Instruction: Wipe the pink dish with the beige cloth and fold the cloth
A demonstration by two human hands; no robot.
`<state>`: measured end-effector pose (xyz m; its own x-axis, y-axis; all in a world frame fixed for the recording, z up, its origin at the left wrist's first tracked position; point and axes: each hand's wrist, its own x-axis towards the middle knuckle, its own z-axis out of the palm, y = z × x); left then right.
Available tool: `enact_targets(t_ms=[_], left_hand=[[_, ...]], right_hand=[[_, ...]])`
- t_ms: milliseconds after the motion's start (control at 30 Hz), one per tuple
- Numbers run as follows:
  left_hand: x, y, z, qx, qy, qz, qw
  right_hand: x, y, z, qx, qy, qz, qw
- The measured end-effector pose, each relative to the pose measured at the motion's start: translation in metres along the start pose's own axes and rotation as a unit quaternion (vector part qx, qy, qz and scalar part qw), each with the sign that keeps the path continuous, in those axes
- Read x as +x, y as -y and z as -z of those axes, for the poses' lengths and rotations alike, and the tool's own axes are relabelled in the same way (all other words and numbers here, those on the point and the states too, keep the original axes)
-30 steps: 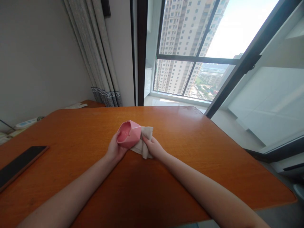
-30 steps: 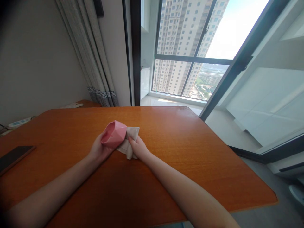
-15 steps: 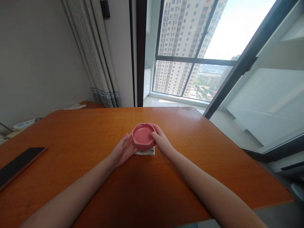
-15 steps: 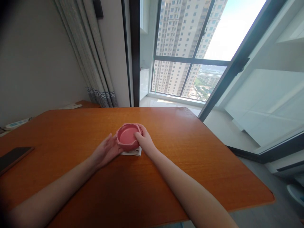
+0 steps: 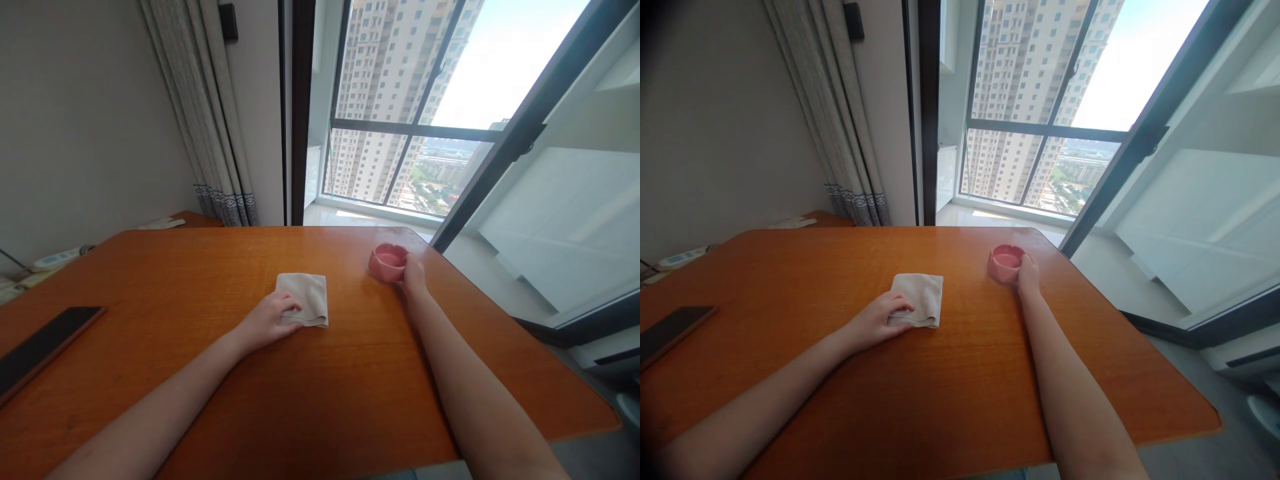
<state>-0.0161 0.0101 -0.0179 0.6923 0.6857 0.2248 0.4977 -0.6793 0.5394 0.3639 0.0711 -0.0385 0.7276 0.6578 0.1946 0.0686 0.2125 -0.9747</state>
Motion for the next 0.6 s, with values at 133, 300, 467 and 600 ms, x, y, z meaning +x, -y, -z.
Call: enact_targets(t_ms=[133,300,467,600], left_hand=[[0.0005,-0.0019,0.0002,0.011,0.002,0.010,1.000],[0.0021,-0.0033,-0.0004,0.027,0.010,-0.009,1.000],[0.0011,-0.0032,-0.0021,0.013,-0.009,0.017,1.000],[0.0006,-0.0052,-0.0027,-0.011,-0.035,0.068,0.997]], right_hand=[[-0.0009,-0.0008,0.0064,-0.036,-0.044,-0.006,0.998],[-0.0042,0.0018,0.0039,-0.075,-0.046,0.002,0.996],[-0.0075,0.0016,0.0017,-0.114,-0.020,0.015,0.993],[-0.0053,-0.0012,0.0029,-0.147,-0.021,0.016,0.989]])
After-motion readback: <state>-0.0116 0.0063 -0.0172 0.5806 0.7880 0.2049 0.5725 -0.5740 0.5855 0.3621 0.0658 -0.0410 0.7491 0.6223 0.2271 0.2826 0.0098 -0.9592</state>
